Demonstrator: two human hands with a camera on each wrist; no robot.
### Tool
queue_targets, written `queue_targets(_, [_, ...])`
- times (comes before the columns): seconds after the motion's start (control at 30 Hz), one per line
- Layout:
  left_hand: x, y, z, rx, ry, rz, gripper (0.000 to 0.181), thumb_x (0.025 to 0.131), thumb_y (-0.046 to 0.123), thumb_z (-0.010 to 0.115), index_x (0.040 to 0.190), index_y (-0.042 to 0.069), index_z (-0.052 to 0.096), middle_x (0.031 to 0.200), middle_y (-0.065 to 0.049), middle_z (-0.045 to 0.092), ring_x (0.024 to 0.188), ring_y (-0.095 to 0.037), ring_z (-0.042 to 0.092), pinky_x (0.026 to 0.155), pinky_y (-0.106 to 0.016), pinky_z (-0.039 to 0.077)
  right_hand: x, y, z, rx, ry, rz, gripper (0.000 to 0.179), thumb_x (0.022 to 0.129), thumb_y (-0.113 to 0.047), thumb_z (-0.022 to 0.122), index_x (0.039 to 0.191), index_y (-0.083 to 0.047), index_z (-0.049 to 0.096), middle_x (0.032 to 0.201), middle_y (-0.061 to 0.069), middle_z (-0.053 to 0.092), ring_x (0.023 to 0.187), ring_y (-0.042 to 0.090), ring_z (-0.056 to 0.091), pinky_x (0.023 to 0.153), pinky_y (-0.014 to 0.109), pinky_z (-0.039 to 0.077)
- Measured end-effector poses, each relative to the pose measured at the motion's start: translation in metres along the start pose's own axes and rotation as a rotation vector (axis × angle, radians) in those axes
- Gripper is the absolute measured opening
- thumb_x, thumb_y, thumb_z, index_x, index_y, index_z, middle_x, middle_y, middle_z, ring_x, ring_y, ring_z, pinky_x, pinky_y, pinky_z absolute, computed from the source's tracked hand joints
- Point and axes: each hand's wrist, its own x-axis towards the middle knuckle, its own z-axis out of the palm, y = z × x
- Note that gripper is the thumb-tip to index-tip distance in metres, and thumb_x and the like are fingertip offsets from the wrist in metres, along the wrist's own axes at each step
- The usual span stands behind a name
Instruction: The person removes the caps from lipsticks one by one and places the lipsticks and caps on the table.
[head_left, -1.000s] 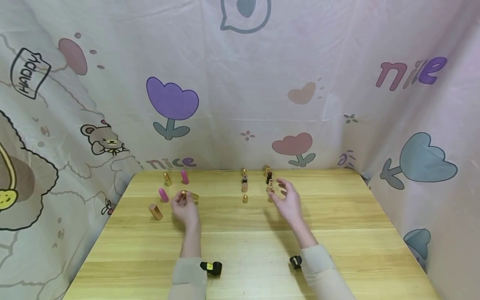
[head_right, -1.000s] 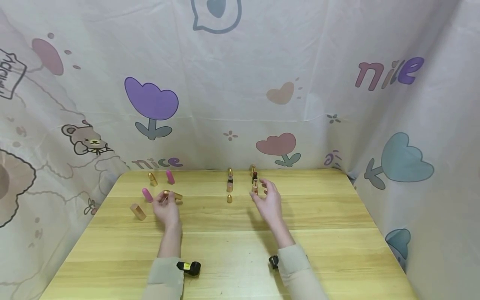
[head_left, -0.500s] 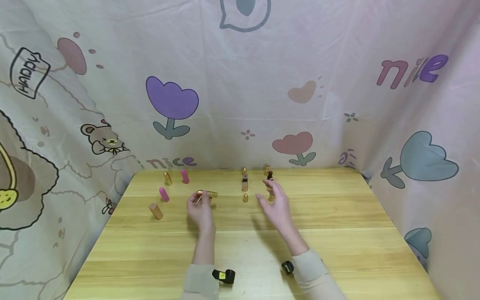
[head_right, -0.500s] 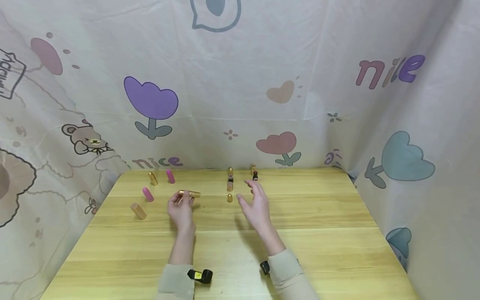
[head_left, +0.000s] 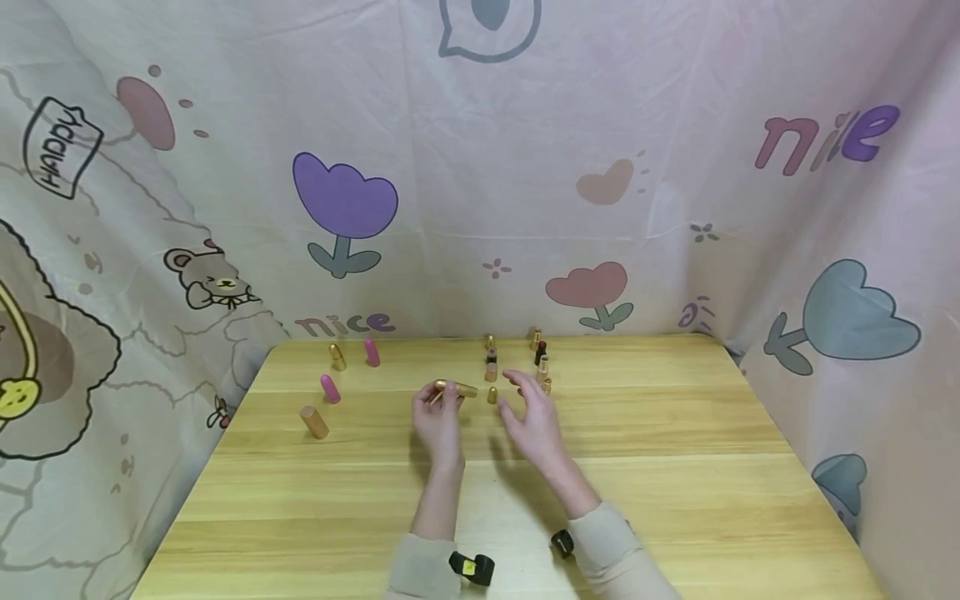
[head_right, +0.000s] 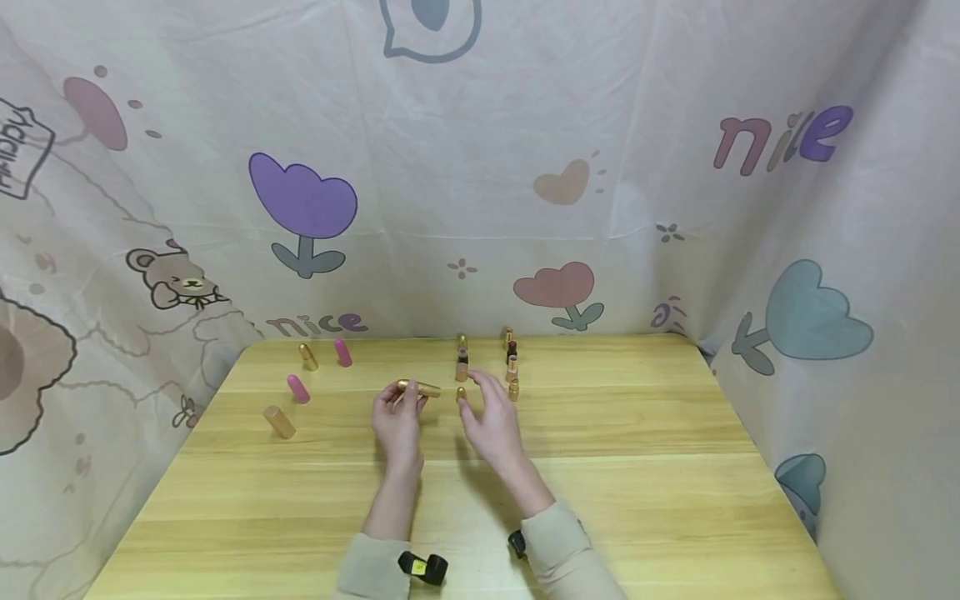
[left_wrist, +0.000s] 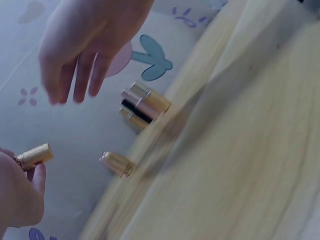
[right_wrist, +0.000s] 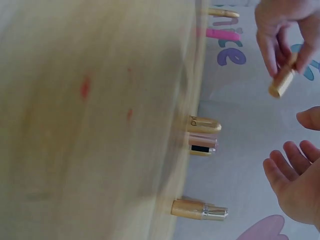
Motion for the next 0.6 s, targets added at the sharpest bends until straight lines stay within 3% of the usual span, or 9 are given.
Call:
queue_targets(0.27, [-0.014, -0.004, 0.01, 0.061, -0.085, -0.041, 0.033, 0.097, -0.002, 0.068, 0.124, -0.011, 0.053, 0.124, -0.025, 0.059, 0.116, -0.033, 0.065, 0.099, -0.029, 0.059, -0.005, 0.003, 0.002, -0.017, -0.017, 0.01, 0.042, 0.09, 0.0, 0.076, 0.13, 0.002, 0.064, 0.127, 0.014, 0.067, 0.112, 0.03, 0.066, 0.1, 0.044, 0.059])
queue_targets(0.6, [-0.024, -0.01, 0.018, 0.111, -0.142, -0.038, 0.032, 0.094, -0.001, 0.073, 0.12, -0.011, 0.057, 0.114, -0.02, 0.062, 0.1, -0.021, 0.065, 0.092, -0.027, 0.062, -0.006, 0.005, 0.0, -0.002, -0.009, 0.0, 0.031, 0.087, 0.004, 0.078, 0.117, 0.001, 0.069, 0.113, 0.012, 0.071, 0.099, 0.026, 0.07, 0.091, 0.037, 0.063])
